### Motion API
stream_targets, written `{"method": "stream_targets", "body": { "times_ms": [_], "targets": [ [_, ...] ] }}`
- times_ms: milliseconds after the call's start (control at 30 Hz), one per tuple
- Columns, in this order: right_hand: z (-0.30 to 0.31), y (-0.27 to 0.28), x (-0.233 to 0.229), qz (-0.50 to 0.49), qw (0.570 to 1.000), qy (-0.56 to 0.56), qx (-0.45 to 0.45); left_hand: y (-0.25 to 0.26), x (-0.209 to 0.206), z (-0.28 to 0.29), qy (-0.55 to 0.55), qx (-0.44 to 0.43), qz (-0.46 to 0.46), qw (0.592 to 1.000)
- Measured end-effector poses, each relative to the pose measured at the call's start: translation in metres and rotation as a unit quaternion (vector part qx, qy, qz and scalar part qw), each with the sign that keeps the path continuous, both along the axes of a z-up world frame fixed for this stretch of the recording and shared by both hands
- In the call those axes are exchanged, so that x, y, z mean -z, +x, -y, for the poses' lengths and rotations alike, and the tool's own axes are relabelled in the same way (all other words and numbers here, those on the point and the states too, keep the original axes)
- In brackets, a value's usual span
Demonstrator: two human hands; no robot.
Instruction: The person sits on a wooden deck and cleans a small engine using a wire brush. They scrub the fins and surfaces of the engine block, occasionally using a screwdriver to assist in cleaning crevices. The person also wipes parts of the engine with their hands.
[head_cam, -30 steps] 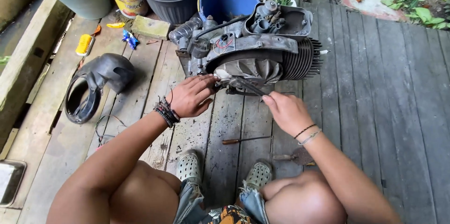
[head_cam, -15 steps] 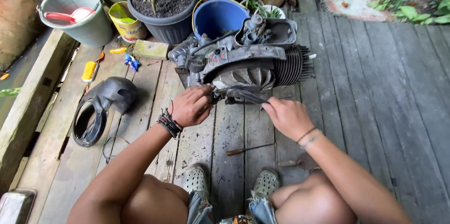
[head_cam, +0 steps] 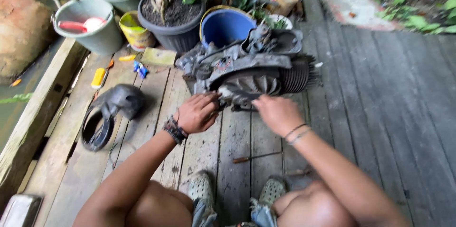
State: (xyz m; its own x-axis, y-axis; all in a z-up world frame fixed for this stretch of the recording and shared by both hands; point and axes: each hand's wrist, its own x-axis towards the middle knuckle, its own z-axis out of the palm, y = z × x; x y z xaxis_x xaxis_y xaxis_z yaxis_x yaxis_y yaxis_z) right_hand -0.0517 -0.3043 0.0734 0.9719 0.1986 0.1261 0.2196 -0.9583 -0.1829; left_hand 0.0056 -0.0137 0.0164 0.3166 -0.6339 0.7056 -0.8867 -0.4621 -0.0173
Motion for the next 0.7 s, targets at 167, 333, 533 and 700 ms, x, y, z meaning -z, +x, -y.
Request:
{"method": "stream_targets", "body": {
  "times_ms": [167,333,533,700],
  "targets": [
    [0.014,0.001,-0.001,-0.015,1.0,0.013,0.019,0.005,0.008,0.001,-0.007,-0.021,-0.001,1.0],
    [-0.016,0.015,0.008,0.027,0.999,0.016,-0.008,-0.01,0.003,0.004,0.005,-0.019,-0.01,1.0],
    [0.027,-0.019,0.008,0.007,0.998,-0.059,0.016,-0.016,-0.009,-0.006,0.032,-0.023,-0.036,0.999],
    [0.0,-0.012,0.007,-0.013,0.999,-0.033,0.021,-0.006,0.006,0.005,0.013,-0.039,-0.032,0.999]
  ]
}}
